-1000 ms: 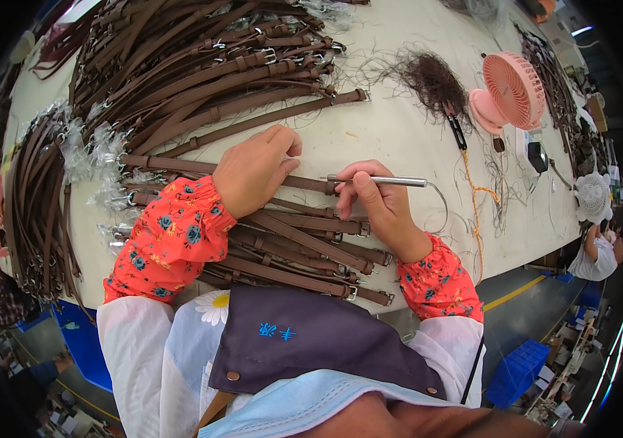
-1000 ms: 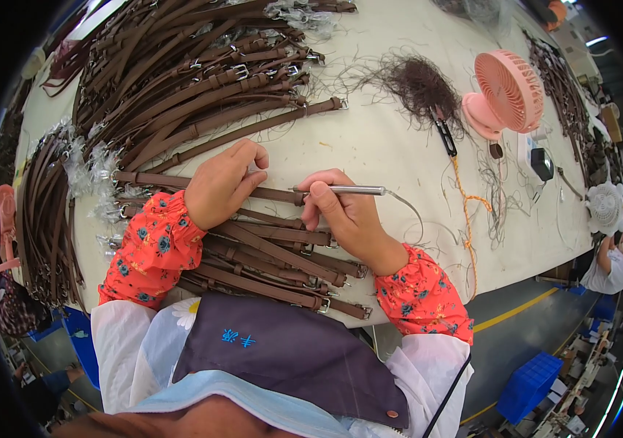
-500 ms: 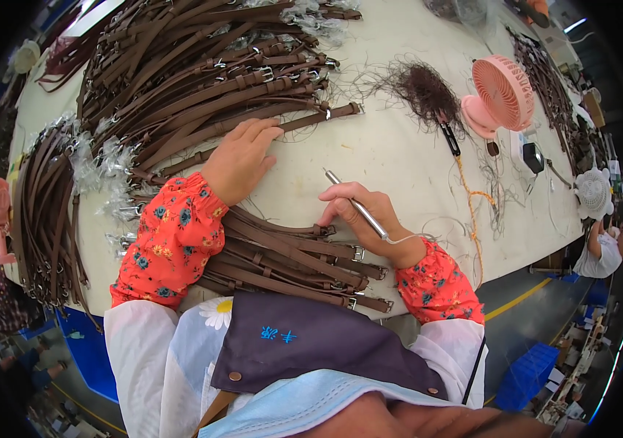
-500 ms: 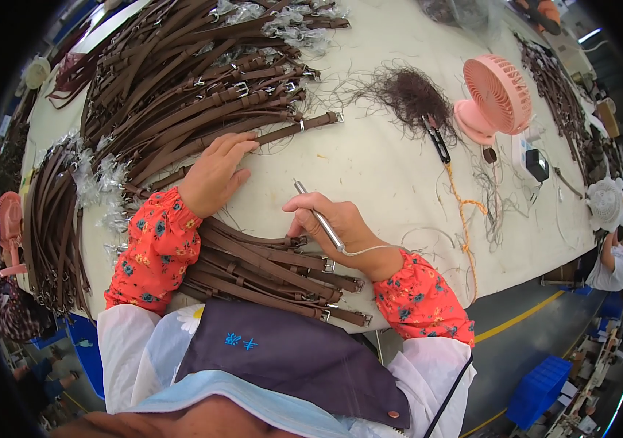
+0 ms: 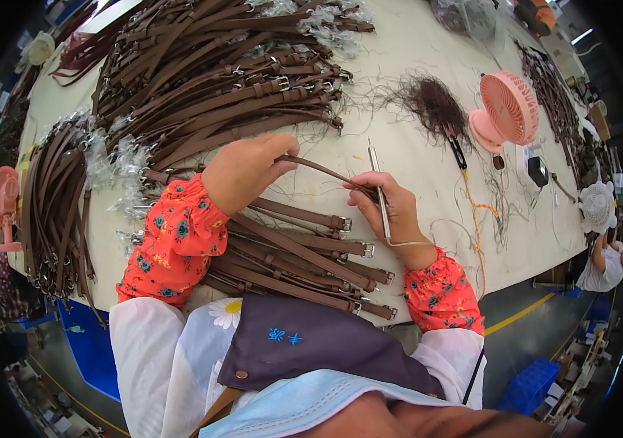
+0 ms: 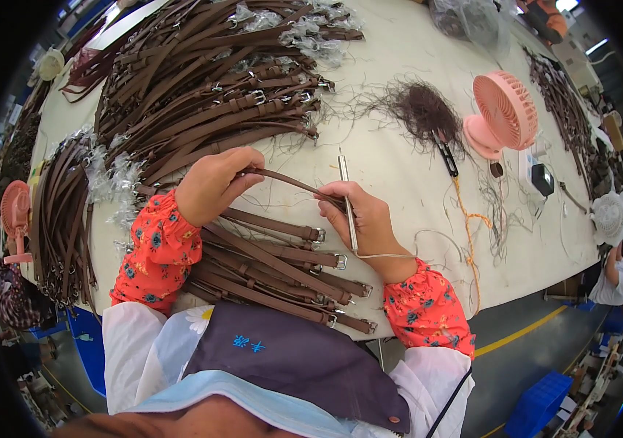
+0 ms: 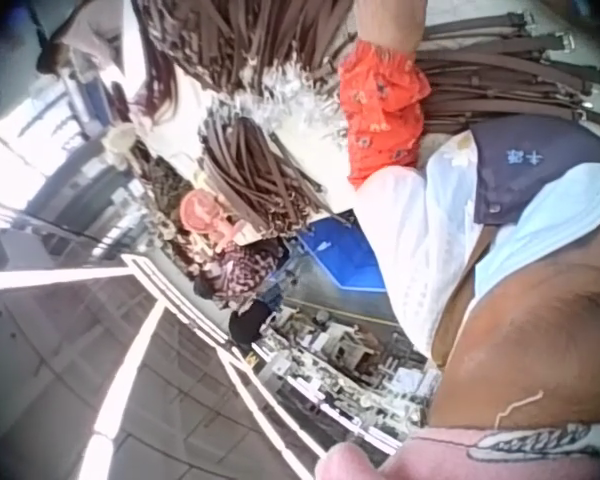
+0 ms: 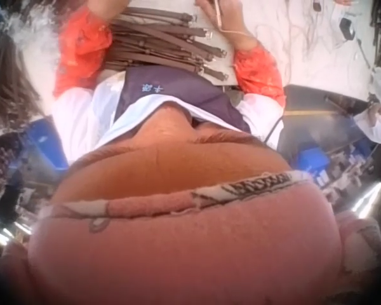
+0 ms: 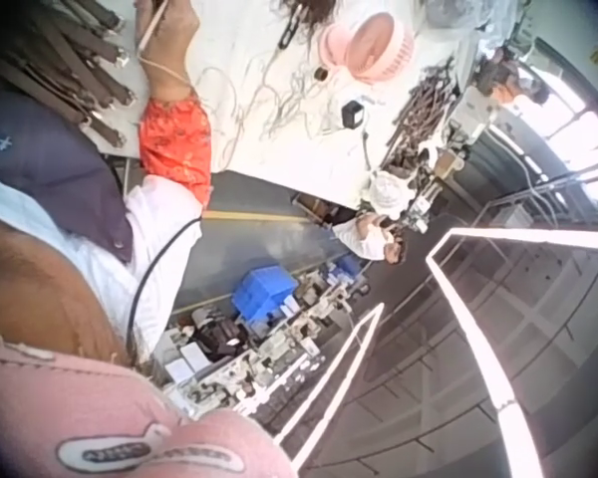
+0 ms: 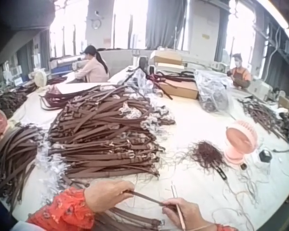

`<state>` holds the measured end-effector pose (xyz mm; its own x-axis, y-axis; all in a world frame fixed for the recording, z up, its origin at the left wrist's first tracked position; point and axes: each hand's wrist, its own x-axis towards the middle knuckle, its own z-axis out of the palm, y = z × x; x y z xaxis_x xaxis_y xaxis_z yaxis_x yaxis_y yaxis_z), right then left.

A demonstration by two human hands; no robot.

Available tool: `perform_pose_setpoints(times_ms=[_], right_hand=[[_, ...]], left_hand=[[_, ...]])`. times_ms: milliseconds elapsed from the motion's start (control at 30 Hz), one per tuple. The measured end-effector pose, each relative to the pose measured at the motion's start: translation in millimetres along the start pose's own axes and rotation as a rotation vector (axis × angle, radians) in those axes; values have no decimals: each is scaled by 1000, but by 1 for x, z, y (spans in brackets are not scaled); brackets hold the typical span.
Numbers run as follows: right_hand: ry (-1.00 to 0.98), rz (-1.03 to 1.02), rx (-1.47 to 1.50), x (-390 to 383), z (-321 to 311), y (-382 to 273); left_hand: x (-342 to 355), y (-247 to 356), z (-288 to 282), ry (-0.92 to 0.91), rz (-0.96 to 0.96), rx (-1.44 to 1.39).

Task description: Use a precision tooling knife to trim and finish small leather straps with buckles.

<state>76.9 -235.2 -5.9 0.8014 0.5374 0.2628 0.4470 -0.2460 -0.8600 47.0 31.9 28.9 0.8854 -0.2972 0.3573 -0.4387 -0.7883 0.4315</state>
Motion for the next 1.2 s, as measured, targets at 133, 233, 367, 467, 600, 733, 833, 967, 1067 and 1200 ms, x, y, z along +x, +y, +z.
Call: perform_pose_setpoints(times_ms=[133,233,367,467,600,733,833,967,1067,1200], right_hand=[[25,-77,14,2,1,3],[48,-99,-33,4,2,6],[-26,-127,-17,10,6,-2],[12,-153,-36,7,9,0],[-46,-140,-49,-2,11,4],[-117,-224,-79,3,12,0],[-102,-180,-115,0,9,-3],[-35,-209,-85,1,16,-4],[-59,-222,-80,4,13,-5],[-76,-121,-116,7,12,-5]], left_hand=[[5,2,-46,-13,-242,-297],[5,-5,-73,114,-239,-177],[-6,-6,-88,116,-280,198],[-9,-12,-83,119,-203,397],[-8,-9,-57,-128,-171,487],[-9,12,5,-262,-20,13],[-11,26,44,-276,-58,-284],[-4,23,43,-337,-181,-536],[-6,15,45,-285,-223,-564],[-8,8,45,-200,-184,-573]])
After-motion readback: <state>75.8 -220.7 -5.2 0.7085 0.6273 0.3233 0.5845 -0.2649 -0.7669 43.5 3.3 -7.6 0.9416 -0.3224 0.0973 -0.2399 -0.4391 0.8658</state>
